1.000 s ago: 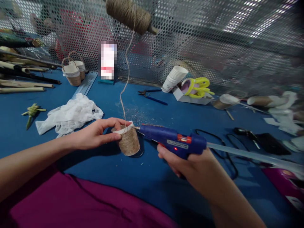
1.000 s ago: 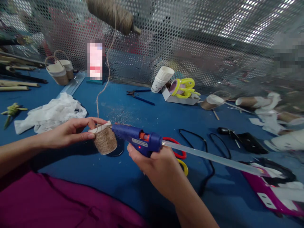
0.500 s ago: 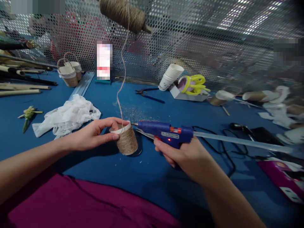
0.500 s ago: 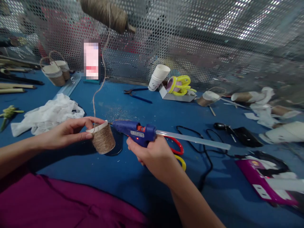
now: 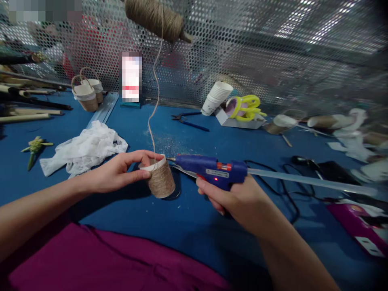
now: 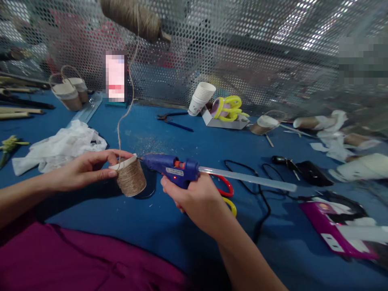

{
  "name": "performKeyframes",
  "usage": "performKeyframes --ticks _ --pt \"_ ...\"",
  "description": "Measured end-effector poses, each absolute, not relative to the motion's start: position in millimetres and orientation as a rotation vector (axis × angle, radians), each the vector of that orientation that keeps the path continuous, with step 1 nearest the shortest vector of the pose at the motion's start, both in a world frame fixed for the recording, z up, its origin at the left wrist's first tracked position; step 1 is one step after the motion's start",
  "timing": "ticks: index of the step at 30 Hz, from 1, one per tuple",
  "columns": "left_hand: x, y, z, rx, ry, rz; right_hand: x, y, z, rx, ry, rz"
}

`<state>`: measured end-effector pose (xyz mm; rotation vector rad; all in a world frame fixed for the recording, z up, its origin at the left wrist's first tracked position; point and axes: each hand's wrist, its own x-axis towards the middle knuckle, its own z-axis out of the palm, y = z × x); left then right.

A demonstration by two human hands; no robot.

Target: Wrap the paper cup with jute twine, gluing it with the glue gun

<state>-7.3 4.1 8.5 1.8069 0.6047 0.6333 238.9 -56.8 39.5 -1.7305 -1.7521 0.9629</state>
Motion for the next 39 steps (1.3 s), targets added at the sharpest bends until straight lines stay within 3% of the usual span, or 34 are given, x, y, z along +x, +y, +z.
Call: performKeyframes --ticks 6,18,26,33,39 --pt "-7 5 8 1.816 0.598 0.633 252 -58 34 -1.551 -2.039 0.764" --pt "-8 4 8 1.815 0.613 0.629 254 -61 35 -1.519 -2.083 0.783" --pt "-8 4 6 1.813 0.602 0.635 240 -70 38 -1.724 -1.649 0.981" --pt "-6 6 5 1.821 0.580 0.658 239 -54 43 -1.514 -1.405 1.327" --pt "-6 8 4 1.841 0.580 0.677 253 -23 36 -1.642 -1.161 1.183"
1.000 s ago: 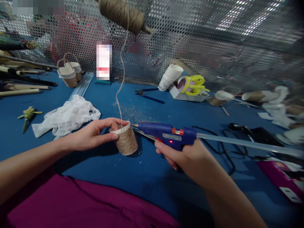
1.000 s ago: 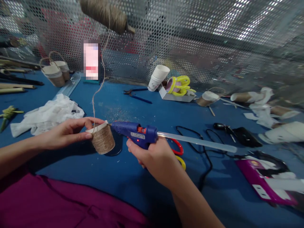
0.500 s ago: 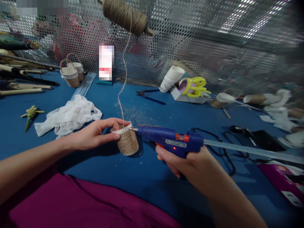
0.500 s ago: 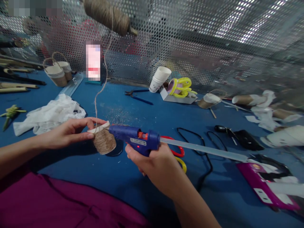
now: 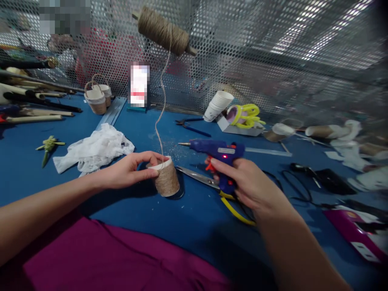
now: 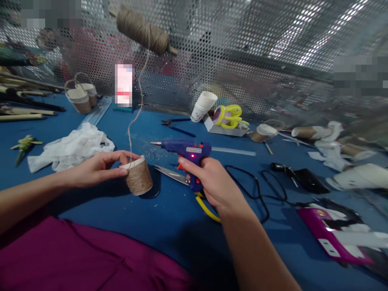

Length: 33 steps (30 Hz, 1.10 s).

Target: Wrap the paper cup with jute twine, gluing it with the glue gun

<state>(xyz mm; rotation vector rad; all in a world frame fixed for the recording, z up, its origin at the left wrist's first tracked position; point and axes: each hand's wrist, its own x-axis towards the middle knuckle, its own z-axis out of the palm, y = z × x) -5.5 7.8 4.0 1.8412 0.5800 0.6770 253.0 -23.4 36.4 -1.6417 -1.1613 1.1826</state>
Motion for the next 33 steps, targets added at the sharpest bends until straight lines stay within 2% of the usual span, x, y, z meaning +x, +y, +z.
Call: performKeyframes --ticks 3,10,17,22,25,29,33 --pt "-5 8 4 1.838 0.583 0.679 258 -1 28 -1.766 -1.174 1.015" --pt "-4 8 2 1.830 0.584 0.697 252 34 14 -1.810 -1.299 0.941" --pt "-3 7 3 1.845 0.613 0.696 256 52 -2 -2.001 -1.492 0.522" --pt "-3 6 5 1.847 0.619 0.696 242 40 8 -1.979 -1.618 0.307" --pt "-3 5 5 1.866 0.606 0.691 221 23 25 -1.789 -1.810 0.381" --pt "-3 4 5 1.926 0.622 0.698 191 3 43 -1.304 -2.044 0.731" --pt "-3 4 6 1.986 0.676 0.679 178 -6 47 -1.171 -1.997 0.805"
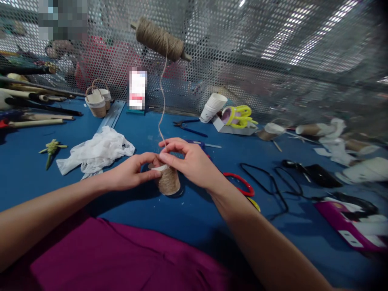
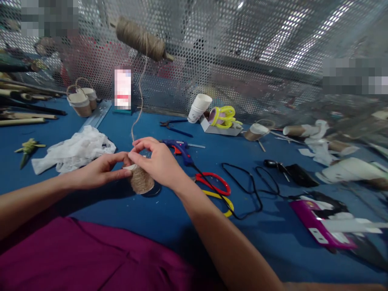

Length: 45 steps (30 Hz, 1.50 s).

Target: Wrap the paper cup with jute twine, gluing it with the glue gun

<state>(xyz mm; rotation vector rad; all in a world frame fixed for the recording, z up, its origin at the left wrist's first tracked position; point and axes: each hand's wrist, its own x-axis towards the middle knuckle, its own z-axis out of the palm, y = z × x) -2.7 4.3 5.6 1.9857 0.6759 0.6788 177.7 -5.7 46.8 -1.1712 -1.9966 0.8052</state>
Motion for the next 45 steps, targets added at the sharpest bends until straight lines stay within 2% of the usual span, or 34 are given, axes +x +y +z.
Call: performKeyframes --ticks 11,26,45 --pt "-3 3 7 1.827 0.567 0.678 208 -20 42 -1.381 -1.881 0.540" --pt "-3 -3 9 1.682 0.523 0.621 208 -26 30 -1.394 -1.722 0.904" --pt "-4 -5 11 1.620 0.446 0.601 207 -26 18 -1.302 -1.606 1.072"
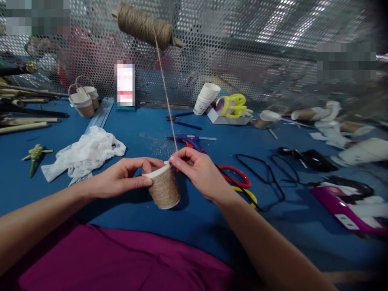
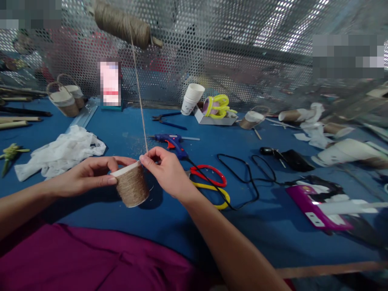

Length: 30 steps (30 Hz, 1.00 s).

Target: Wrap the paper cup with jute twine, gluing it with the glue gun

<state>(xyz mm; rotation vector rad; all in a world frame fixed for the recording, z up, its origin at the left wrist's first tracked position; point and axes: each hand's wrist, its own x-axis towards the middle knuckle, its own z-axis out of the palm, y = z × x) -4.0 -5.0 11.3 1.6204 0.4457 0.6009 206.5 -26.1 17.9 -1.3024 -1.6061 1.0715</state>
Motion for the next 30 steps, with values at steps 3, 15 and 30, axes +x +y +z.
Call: performKeyframes --ticks 3,15,30 --pt "-4 -6 13 1.596 0.432 0.602 206 -26 16 -1.276 -1.550 1.142" --pt "-6 -1 8 1.553 0.406 0.653 203 -24 13 -1.080 -1.183 1.641" --pt "-2 -1 4 2.027 0.534 0.568 205 -20 6 -1.213 -1.533 1.281"
